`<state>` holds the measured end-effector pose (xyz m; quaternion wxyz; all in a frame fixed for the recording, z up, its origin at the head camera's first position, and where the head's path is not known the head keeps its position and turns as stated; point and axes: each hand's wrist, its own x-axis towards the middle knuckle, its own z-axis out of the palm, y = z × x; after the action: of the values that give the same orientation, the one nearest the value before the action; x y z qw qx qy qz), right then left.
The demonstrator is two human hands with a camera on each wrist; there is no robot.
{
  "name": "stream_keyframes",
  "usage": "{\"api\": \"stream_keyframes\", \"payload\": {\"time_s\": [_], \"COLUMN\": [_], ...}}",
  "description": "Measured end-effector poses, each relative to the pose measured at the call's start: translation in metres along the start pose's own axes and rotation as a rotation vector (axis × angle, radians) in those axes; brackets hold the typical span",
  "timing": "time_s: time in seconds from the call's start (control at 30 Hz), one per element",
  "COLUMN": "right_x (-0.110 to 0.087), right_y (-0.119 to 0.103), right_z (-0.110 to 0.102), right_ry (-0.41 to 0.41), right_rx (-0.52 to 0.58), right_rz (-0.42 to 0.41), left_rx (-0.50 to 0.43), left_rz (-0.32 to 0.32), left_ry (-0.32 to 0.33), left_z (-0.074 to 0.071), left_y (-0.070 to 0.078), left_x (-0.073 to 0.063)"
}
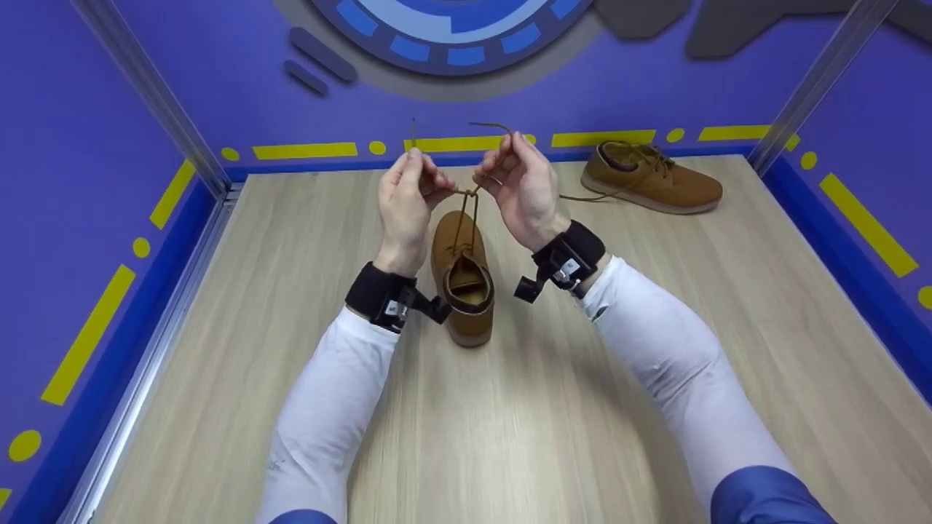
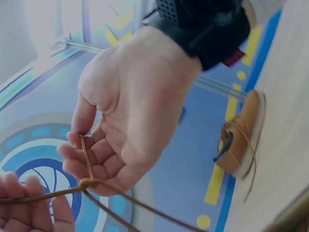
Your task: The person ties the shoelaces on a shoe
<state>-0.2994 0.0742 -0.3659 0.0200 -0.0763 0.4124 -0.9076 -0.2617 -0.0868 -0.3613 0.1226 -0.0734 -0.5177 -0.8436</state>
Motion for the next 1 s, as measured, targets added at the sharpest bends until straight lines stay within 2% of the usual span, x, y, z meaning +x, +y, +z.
{"api": "stream_keyframes", "payload": {"time_s": [0.13, 0.23, 0.37, 0.6, 1.0], "right_x": [-0.001, -0.001, 0.0, 0.005, 0.009], "right_y": [0.0, 0.001, 0.002, -0.001, -0.006], "right_z": [0.004, 0.004, -0.001, -0.026, -0.052], "right_ry": [0.014, 0.024, 0.026, 0.094, 0.184], "right_rx": [0.026, 0.014, 0.014, -0.005, -0.028], "right_rz": [0.014, 0.017, 0.016, 0.008, 0.005], "left_rx": [-0.131, -0.162, -0.142, -0.036, -0.058], "left_rz": [-0.014, -0.033, -0.049, -0.017, -0.02], "left_ry": [0.032, 0.055, 0.062, 0.068, 0.178], "left_z": [0.001, -0.001, -0.01, -0.035, -0.054], "left_y": [0.004, 0.003, 0.0, -0.008, -0.017], "left_x": [0.003, 0.005, 0.008, 0.014, 0.018]}}
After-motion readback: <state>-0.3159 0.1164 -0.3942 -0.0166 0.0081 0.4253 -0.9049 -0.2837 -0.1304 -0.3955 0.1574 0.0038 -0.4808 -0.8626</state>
